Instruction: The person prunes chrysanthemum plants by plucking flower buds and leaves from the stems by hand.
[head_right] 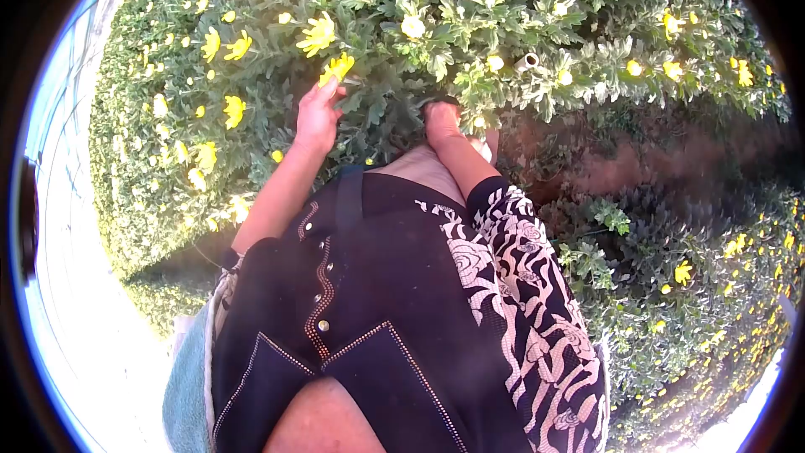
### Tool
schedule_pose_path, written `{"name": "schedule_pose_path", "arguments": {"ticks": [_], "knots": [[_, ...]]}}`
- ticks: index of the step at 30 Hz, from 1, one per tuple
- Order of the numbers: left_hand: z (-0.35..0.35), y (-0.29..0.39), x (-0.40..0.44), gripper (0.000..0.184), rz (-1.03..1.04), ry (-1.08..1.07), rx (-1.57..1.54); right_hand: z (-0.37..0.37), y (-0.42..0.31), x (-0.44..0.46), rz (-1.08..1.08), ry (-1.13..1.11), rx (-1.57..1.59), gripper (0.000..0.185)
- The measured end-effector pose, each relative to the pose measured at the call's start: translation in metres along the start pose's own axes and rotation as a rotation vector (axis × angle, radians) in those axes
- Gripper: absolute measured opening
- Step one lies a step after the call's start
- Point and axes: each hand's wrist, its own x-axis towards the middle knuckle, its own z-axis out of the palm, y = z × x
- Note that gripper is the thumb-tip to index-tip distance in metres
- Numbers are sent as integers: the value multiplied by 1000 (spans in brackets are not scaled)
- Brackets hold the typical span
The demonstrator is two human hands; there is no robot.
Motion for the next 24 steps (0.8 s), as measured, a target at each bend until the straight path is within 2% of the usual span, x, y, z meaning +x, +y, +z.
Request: {"name": "schedule_pose_path", "arguments": {"ticks": [1,3,5,7,8,9,11,13,14,15,17,19,20,22,23,24], "knots": [[1,1,2,21,28,-11,-42,55,26,18,-25,-45,-69,38],[-4,4,7,21,59,-23,-85,52,23,21,-1,-63,-77,37],[-11,10,5,20,78,-107,120,42,19,15,47,-113,-91,36],[-8,11,-1,17,72,-173,113,20,20,-4,113,-165,-110,36],[-8,10,-4,16,114,-253,134,-123,-53,-47,213,-136,90,32],[-9,11,-8,15,160,-330,157,-133,-55,-46,177,-88,182,31],[-18,15,-10,18,175,-424,288,-164,-71,-54,226,350,621,35],[-17,18,-15,23,201,-536,260,-202,-85,-50,330,500,657,54],[-13,18,-17,23,202,-541,259,-200,-85,-40,313,660,605,75],[-6,18,-21,26,222,-560,276,-220,-95,-36,438,621,581,86],[4,16,-23,35,233,-642,330,-209,-84,-11,363,769,606,81],[16,19,-21,38,160,-710,386,-214,-75,3,306,808,527,53],[19,16,-13,34,249,-682,522,-215,-74,8,348,745,456,48],[31,12,-1,23,461,-533,565,-213,-73,9,422,640,347,41],[35,11,4,22,561,-457,551,-203,-72,12,429,661,297,40],[40,18,5,25,552,-412,583,-194,-70,11,337,750,414,37]]}}
